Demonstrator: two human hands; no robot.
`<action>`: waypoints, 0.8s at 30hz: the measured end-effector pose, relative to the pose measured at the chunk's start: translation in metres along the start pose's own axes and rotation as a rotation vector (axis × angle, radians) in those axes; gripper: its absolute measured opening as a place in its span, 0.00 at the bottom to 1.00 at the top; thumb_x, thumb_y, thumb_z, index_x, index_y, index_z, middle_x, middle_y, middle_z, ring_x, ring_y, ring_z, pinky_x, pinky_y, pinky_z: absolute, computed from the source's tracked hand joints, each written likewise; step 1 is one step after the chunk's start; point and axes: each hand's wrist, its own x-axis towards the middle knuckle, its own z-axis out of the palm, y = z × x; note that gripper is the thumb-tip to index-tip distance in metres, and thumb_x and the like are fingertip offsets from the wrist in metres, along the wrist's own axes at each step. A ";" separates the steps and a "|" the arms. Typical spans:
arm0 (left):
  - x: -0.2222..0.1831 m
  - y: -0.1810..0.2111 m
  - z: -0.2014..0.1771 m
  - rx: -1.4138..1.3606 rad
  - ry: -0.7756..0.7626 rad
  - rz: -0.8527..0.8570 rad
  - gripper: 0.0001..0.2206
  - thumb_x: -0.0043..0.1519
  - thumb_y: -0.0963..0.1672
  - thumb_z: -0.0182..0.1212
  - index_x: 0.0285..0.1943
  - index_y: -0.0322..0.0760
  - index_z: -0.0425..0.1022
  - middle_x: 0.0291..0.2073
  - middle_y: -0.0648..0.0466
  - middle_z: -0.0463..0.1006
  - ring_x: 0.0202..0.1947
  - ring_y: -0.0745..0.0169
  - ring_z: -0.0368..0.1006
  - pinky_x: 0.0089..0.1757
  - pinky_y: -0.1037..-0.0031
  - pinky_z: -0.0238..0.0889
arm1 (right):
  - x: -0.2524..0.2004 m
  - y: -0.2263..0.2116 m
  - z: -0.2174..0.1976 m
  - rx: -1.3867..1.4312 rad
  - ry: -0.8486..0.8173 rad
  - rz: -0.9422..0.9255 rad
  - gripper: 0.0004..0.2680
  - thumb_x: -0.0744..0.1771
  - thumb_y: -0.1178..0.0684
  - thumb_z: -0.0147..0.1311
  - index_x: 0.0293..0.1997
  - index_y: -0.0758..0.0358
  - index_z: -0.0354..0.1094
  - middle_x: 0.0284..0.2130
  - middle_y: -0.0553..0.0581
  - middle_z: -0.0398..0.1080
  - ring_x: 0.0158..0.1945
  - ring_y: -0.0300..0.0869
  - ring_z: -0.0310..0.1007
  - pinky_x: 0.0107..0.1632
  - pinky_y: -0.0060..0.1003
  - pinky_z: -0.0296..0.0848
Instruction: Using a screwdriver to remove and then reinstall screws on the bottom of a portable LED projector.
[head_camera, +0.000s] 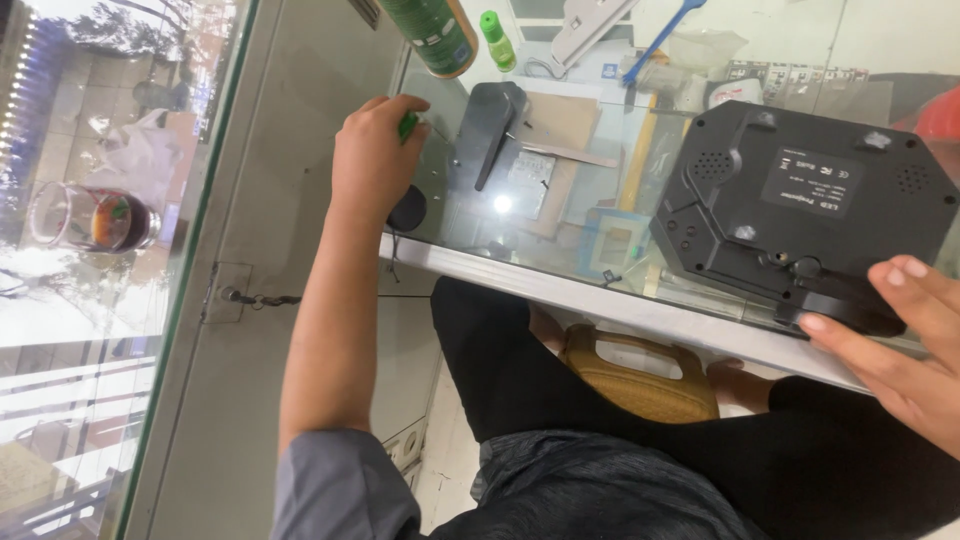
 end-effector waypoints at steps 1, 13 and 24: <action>-0.001 -0.012 0.001 -0.006 -0.005 0.006 0.10 0.64 0.43 0.62 0.53 0.42 0.80 0.36 0.54 0.77 0.35 0.50 0.72 0.33 0.60 0.65 | 0.012 -0.001 0.001 -0.005 -0.005 0.006 0.16 0.68 0.63 0.69 0.62 0.56 0.74 0.66 0.78 0.62 0.68 0.71 0.69 0.67 0.64 0.78; 0.006 -0.003 0.009 0.372 -0.088 -0.025 0.09 0.73 0.44 0.59 0.48 0.31 0.79 0.42 0.42 0.80 0.40 0.35 0.75 0.36 0.49 0.67 | 0.047 -0.012 -0.035 0.027 -0.044 0.005 0.18 0.71 0.70 0.51 0.66 0.51 0.66 0.70 0.61 0.55 0.73 0.52 0.58 0.59 0.52 0.75; -0.089 0.233 -0.009 -0.564 -0.307 0.551 0.08 0.61 0.36 0.60 0.46 0.36 0.77 0.42 0.52 0.80 0.46 0.57 0.78 0.46 0.72 0.70 | 0.049 -0.008 -0.039 0.050 -0.082 -0.001 0.17 0.70 0.64 0.45 0.66 0.51 0.65 0.68 0.58 0.59 0.73 0.51 0.57 0.62 0.53 0.73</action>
